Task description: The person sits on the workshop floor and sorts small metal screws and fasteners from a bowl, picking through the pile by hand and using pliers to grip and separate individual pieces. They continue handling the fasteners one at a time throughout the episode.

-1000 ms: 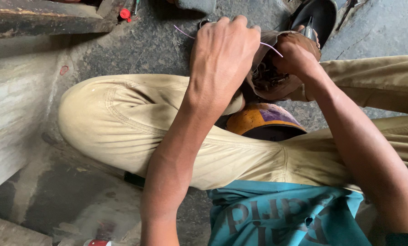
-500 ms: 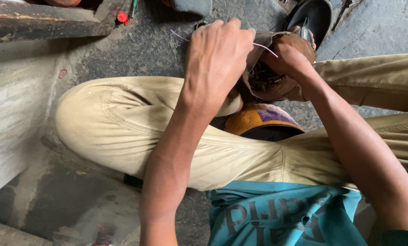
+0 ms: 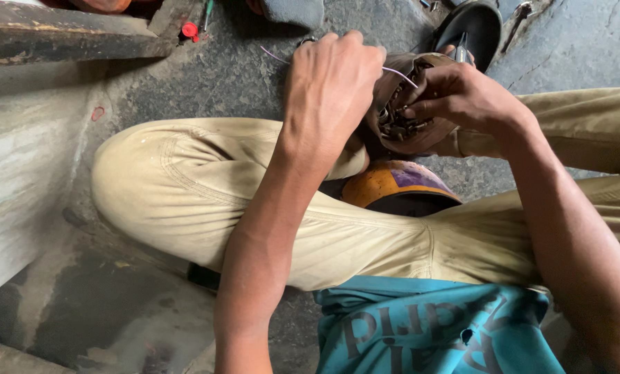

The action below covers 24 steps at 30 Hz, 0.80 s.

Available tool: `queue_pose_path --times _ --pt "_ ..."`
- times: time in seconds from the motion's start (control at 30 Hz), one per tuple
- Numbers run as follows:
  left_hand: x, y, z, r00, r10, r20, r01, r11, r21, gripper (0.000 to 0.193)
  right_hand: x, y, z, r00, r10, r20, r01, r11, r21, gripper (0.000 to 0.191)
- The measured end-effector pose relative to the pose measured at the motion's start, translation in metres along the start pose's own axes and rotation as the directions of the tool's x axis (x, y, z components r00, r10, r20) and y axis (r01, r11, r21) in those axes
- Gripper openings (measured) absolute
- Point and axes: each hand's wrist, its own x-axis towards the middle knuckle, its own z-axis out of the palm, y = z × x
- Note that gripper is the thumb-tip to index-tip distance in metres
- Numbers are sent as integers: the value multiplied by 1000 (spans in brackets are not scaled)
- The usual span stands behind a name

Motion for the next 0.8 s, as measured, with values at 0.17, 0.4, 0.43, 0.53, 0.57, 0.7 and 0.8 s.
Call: queue_pose_path --times 0.17,0.4,0.43,0.53,0.57,0.7,0.8 --pt "-2 -2 -5 1000 9 10 -9 1000 2 17 0 10 -8 997 -77 -15 78 989 123 7" --pt "-3 -2 -8 999 23 -43 -24 999 -38 15 5 17 -13 989 -142 32 129 958 258 13" --pt "-3 -2 -8 999 24 -33 -26 999 -32 16 5 16 -13 989 -141 39 126 956 265 13" --pt "-4 -2 -8 999 24 -29 -24 999 -21 17 3 14 -14 991 -126 45 114 971 210 15" --pt "-4 -1 -8 999 22 -41 -23 999 -23 17 3 13 -15 993 -111 35 105 984 143 17" --pt "-6 -1 -8 998 19 -60 -21 999 -32 16 9 9 -13 999 2 50 0 999 -53 23" --pt "-6 -1 -8 995 41 -94 -43 999 -22 18 18 14 4 995 -95 -14 75 867 -493 26"
